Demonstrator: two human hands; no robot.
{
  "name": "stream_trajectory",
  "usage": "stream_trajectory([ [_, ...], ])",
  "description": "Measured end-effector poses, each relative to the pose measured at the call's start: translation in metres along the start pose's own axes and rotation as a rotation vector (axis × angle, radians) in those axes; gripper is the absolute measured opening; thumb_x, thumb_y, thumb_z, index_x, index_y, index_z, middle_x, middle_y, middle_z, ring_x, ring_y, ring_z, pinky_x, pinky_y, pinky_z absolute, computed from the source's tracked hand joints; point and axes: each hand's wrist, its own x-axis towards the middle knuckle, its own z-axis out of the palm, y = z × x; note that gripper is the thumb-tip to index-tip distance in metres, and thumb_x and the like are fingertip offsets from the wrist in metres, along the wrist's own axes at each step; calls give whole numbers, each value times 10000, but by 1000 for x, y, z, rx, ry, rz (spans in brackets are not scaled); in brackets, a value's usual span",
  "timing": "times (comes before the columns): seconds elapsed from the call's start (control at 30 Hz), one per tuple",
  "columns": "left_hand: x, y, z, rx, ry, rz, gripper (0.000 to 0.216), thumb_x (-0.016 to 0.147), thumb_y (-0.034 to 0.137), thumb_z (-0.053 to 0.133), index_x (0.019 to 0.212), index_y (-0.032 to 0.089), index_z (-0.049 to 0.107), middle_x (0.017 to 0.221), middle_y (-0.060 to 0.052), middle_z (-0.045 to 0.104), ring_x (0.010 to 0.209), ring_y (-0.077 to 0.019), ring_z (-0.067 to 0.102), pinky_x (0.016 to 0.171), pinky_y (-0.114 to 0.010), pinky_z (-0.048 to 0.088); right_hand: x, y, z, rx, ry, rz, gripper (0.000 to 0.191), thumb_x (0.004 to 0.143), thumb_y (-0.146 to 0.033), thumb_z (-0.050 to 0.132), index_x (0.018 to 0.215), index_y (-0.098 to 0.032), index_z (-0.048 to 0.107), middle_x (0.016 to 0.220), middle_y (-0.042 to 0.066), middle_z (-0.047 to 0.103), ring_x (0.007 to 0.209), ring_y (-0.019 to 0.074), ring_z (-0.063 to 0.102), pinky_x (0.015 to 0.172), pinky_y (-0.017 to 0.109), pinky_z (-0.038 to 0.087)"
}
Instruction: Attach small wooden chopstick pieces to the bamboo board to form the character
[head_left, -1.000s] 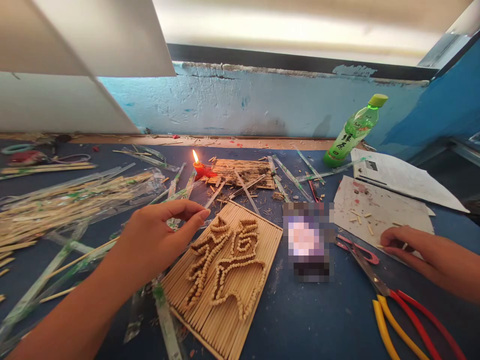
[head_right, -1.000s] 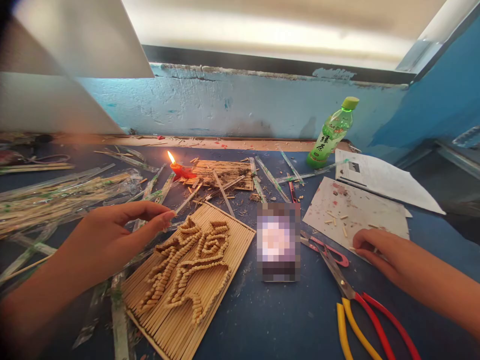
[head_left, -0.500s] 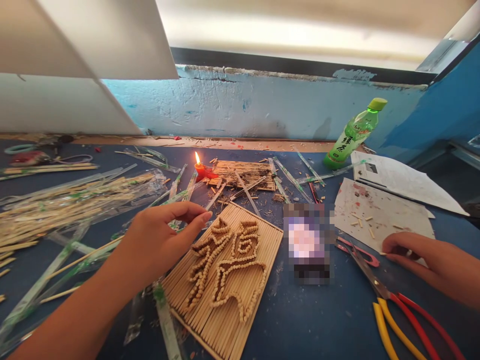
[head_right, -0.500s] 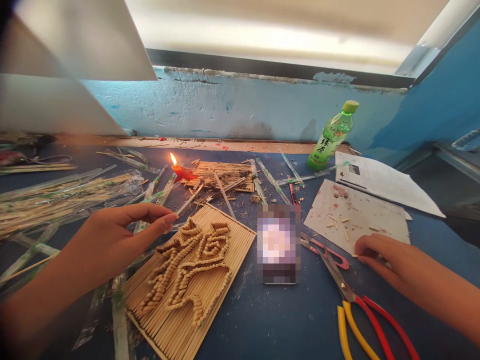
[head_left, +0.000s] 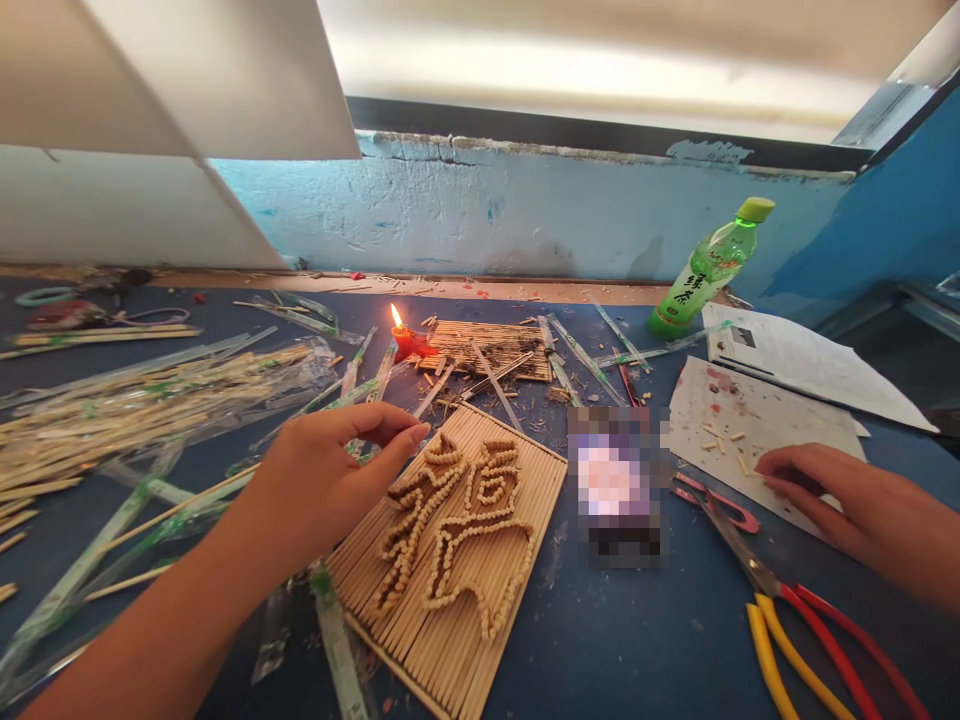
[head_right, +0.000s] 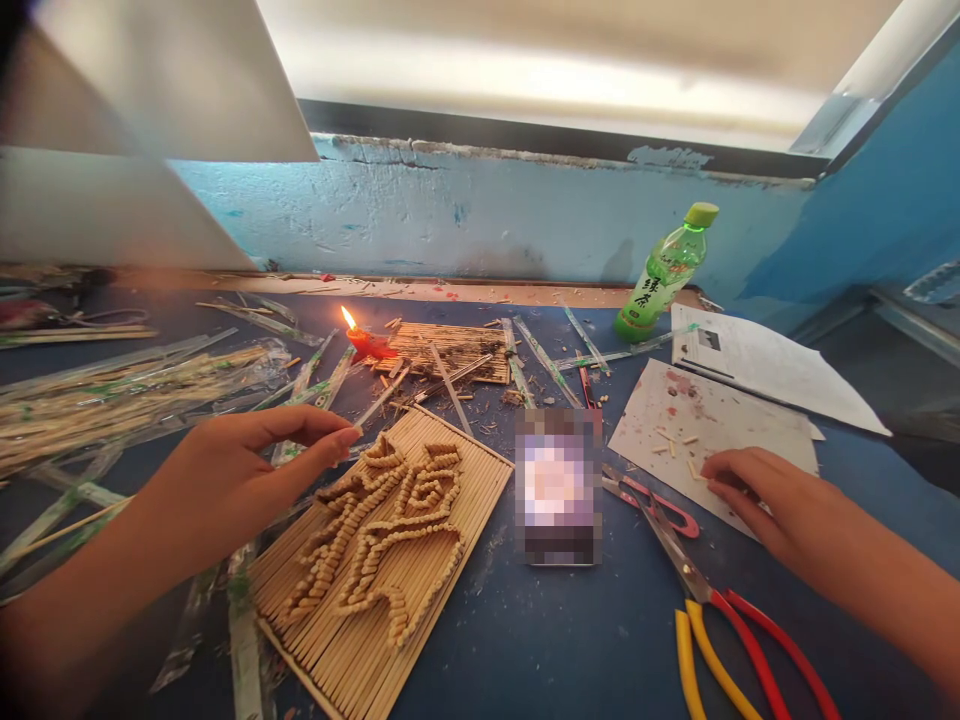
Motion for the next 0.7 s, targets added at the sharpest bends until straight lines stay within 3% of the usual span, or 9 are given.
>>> stream_trajectory([
  [0.13,0,0,0,-5,-4,17,295,836,511,604,856,251,740,682,28,713,405,-92,344,478,-273,344,12,-11,-2,-26,92,-69,320,973,-461,445,1069,-258,671,1106,73,688,979,243,685,873,374,529],
  [0.43,-2,0,-1,36,-8,28,303,841,517,595,870,252,739,669,43,703,420,-94,377,526,-271,382,22,-37,-8,8,94,-76,170,954,-341,517,969,-272,672,1063,76,702,924,217,702,836,325,517],
  [0.53,-2,1,-2,47,-19,10,313,835,534,599,875,256,739,610,60,672,441,-102,424,557,-265,392,20,-35,-14,17,119,15,160,917,-353,534,963,-274,665,1020,71,729,870,224,709,789,337,513],
  [0.7,-1,1,0,40,-25,-5,319,820,544,609,879,258,738,673,65,707,484,-105,480,605,-263,407,18,-25,-25,164,181,317,242,836,-522,625,977,-330,666,1005,2,752,855,230,698,751,365,487],
])
